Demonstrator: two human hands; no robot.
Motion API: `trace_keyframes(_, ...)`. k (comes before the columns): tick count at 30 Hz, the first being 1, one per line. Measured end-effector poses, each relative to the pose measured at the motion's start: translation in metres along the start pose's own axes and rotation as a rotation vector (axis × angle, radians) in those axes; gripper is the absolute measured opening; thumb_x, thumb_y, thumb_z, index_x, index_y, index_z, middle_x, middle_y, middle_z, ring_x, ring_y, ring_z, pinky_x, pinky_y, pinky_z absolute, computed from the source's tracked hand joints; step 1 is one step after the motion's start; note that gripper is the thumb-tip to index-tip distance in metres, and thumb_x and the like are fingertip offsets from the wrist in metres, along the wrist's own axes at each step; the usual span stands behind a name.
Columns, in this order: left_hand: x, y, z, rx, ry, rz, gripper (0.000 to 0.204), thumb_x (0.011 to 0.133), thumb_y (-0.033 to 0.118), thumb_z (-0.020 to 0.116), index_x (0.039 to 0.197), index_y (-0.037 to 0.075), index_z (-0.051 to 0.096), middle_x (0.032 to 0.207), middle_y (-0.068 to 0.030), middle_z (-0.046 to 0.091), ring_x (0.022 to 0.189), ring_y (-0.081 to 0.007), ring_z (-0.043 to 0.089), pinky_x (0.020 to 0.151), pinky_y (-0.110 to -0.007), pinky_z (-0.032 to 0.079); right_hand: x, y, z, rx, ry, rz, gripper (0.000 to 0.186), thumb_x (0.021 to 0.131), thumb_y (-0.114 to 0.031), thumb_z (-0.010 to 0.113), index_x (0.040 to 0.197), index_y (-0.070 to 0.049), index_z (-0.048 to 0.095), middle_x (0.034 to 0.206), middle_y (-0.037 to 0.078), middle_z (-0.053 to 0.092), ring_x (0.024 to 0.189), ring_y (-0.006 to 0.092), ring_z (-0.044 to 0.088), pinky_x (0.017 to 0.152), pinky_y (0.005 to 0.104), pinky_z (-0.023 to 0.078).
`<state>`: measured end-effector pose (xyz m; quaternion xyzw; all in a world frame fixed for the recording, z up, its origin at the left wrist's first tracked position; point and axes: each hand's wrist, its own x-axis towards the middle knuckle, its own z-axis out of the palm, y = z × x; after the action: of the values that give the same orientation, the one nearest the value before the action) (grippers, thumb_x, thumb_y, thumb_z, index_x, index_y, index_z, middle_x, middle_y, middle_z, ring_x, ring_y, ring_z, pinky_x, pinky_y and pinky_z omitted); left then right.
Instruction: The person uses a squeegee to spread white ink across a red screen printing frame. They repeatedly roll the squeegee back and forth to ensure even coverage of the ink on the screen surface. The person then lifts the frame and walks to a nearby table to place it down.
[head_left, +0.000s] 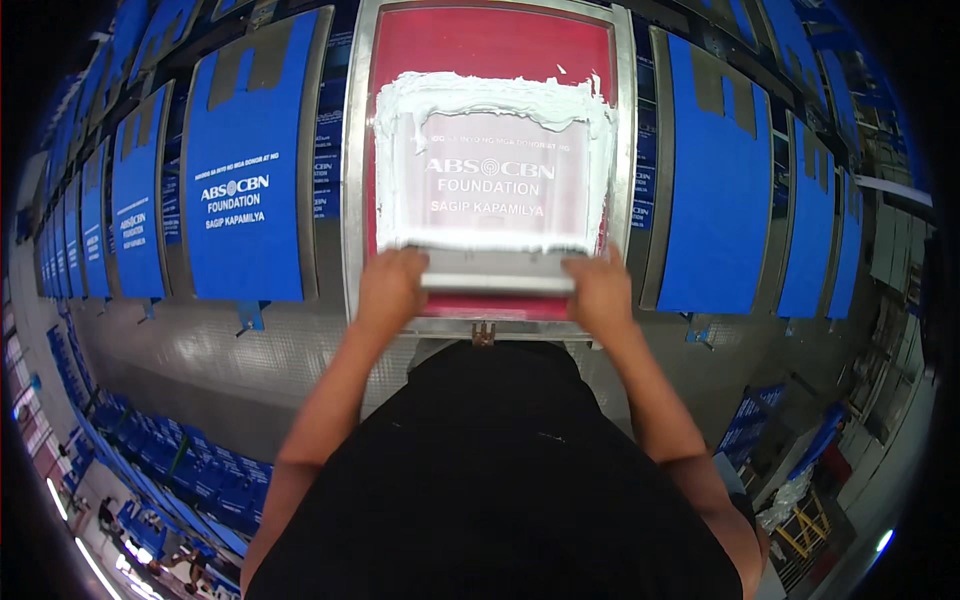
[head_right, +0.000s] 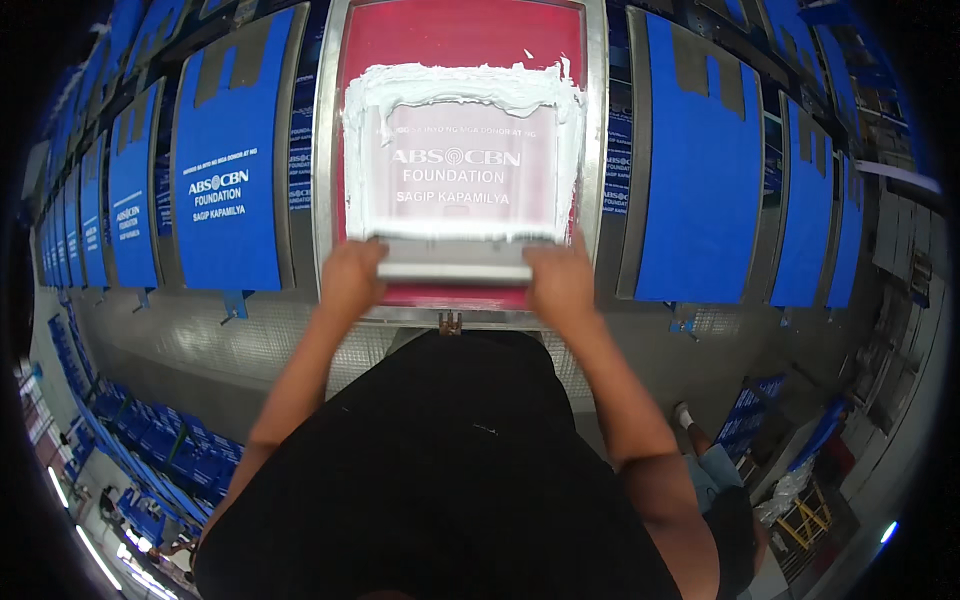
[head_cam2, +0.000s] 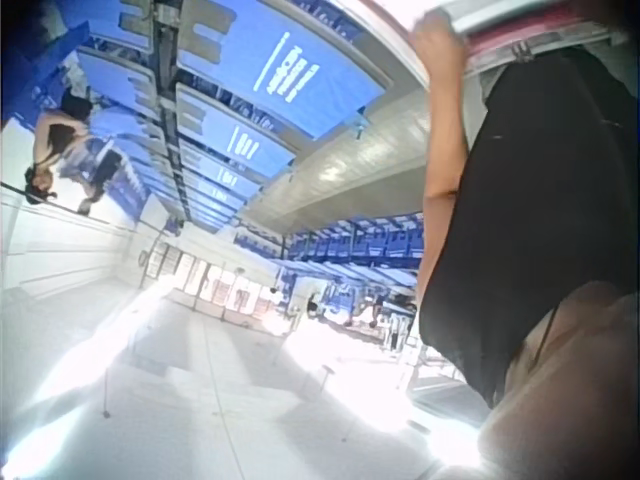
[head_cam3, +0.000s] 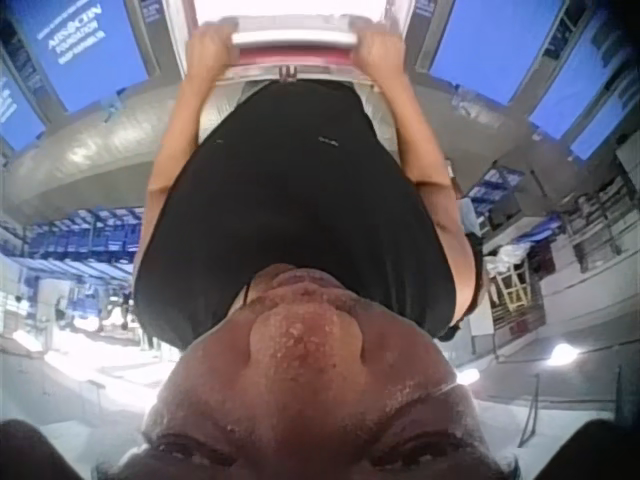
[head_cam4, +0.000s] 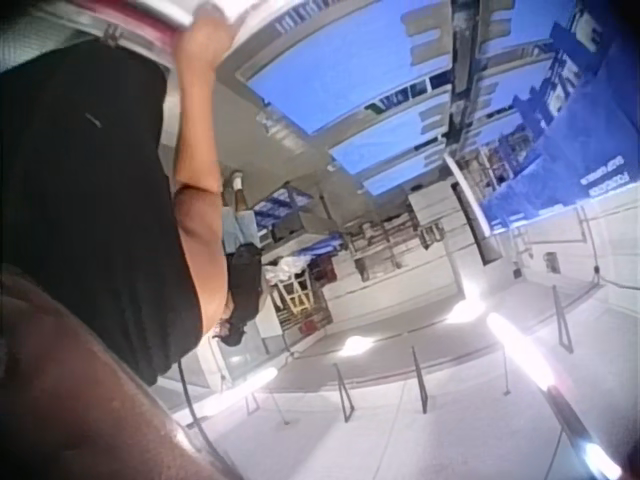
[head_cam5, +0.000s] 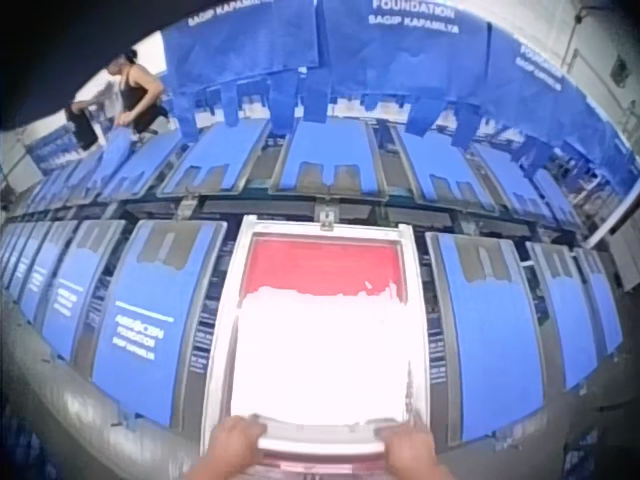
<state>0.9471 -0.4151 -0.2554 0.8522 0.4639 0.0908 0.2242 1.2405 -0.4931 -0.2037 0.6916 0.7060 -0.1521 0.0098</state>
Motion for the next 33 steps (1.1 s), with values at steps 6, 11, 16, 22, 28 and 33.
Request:
trace_keyframes(6, 0.187, -0.039, -0.059, 0.15, -0.038, -0.06, 0.037, 0.074, 0.033, 0.074, 0.103, 0.011, 0.069, 0.085, -0.0158, 0.068, 0.08, -0.0332, 0.066, 0.074, -0.041, 0.053, 0.185, 0.05, -0.05, -0.183, -0.026, 0.054, 0.043, 0.068, -0.012, 0.063, 0.111, -0.018, 0.066, 0.094, 0.011, 0.069, 0.094, 0.0276, 0.065, 0.093, 0.0417, 0.046)
trace_keyframes(11, 0.128, -0.03, -0.064, 0.131, -0.101, -0.109, 0.034, 0.076, 0.037, 0.072, 0.1, 0.013, 0.069, 0.087, -0.0129, 0.069, 0.082, -0.0305, 0.067, 0.073, -0.042, 0.053, 0.125, 0.021, -0.06, -0.057, -0.221, 0.142, 0.044, 0.068, -0.012, 0.061, 0.112, -0.016, 0.065, 0.094, 0.012, 0.069, 0.095, 0.0315, 0.064, 0.08, 0.0433, 0.053)
trace_keyframes(16, -0.017, 0.001, -0.006, -0.032, 0.007, 0.074, 0.03, 0.061, 0.001, 0.07, 0.09, 0.004, 0.066, 0.085, -0.0142, 0.065, 0.078, -0.0314, 0.061, 0.071, -0.043, 0.051, -0.032, -0.008, 0.003, 0.046, -0.027, -0.025, 0.044, 0.061, 0.003, 0.061, 0.102, -0.011, 0.067, 0.089, 0.014, 0.067, 0.088, 0.0307, 0.062, 0.108, 0.0495, 0.034)
trace_keyframes(22, 0.12, -0.04, -0.014, 0.052, 0.012, -0.11, 0.027, 0.066, 0.016, 0.073, 0.093, 0.013, 0.07, 0.082, -0.015, 0.067, 0.078, -0.0326, 0.066, 0.071, -0.043, 0.053, 0.116, 0.038, -0.009, -0.183, -0.037, 0.029, 0.041, 0.068, -0.011, 0.064, 0.109, -0.018, 0.068, 0.091, 0.012, 0.07, 0.09, 0.0261, 0.066, 0.105, 0.0485, 0.033)
trace_keyframes(28, 0.17, -0.036, -0.064, 0.134, -0.116, -0.077, 0.039, 0.074, 0.037, 0.075, 0.102, 0.01, 0.069, 0.083, -0.0166, 0.068, 0.082, -0.0329, 0.067, 0.075, -0.041, 0.053, 0.158, 0.034, -0.064, -0.152, -0.081, 0.081, 0.039, 0.07, -0.011, 0.06, 0.108, -0.016, 0.067, 0.094, 0.009, 0.069, 0.09, 0.0278, 0.066, 0.075, 0.0417, 0.054)
trace_keyframes(33, -0.012, 0.002, -0.015, -0.037, -0.001, 0.012, 0.031, 0.061, -0.003, 0.068, 0.091, 0.005, 0.065, 0.086, -0.0134, 0.065, 0.082, -0.0313, 0.06, 0.076, -0.042, 0.05, -0.007, -0.002, -0.021, 0.042, -0.078, -0.022, 0.048, 0.058, 0.001, 0.063, 0.105, -0.009, 0.066, 0.09, 0.013, 0.067, 0.094, 0.0307, 0.061, 0.106, 0.0505, 0.035)
